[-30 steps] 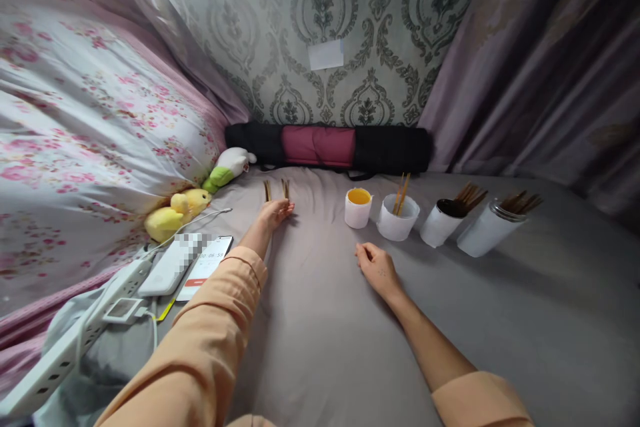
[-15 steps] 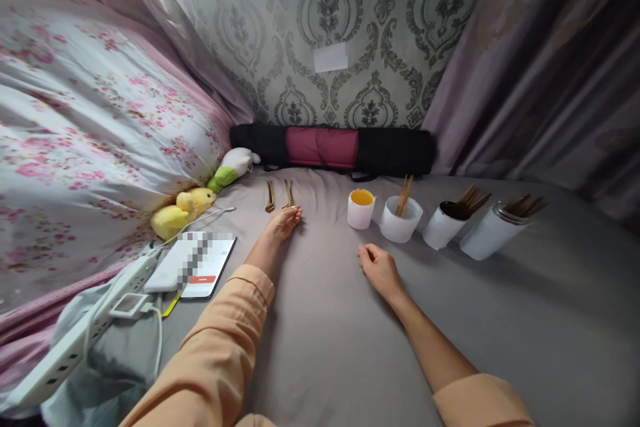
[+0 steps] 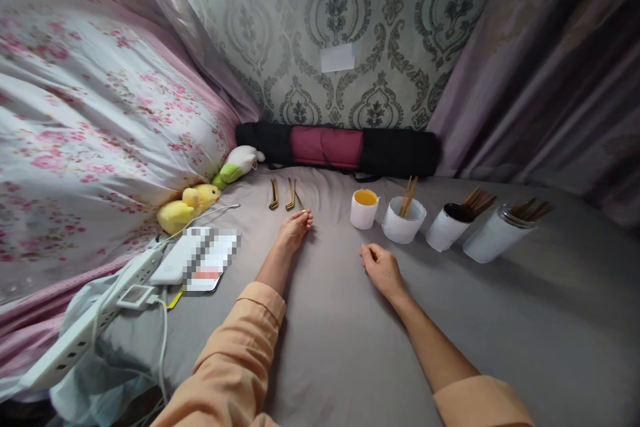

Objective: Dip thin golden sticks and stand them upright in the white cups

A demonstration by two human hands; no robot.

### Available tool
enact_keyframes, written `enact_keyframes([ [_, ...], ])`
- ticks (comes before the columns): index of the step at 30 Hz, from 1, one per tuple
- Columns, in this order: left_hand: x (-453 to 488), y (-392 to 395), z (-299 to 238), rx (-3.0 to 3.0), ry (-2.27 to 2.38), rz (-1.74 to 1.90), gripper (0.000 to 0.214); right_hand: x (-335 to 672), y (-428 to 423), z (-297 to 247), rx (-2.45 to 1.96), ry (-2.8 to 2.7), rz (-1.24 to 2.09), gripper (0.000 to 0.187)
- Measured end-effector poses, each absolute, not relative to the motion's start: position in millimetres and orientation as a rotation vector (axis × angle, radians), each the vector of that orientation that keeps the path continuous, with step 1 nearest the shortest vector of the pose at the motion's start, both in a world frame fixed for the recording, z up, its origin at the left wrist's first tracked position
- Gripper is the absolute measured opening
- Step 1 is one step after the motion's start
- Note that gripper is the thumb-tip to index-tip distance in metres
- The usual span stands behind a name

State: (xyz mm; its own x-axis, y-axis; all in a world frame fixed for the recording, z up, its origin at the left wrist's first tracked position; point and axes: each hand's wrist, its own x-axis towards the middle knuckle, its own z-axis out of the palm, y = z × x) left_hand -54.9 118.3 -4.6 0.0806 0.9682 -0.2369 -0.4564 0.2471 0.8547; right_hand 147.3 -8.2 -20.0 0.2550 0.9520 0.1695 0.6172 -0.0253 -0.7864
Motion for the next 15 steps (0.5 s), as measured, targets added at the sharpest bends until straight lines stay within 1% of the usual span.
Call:
enact_keyframes([
  [7,-36,92,-11,0.715,0.927,1.223,0.018,147,-8,-20,-1.722,-1.445,0.557,0.037],
  [15,-24,64,-9,0.783,0.951,1.222,0.033,147,-8,-20,-1.711,-1.433,0.578,0.038],
])
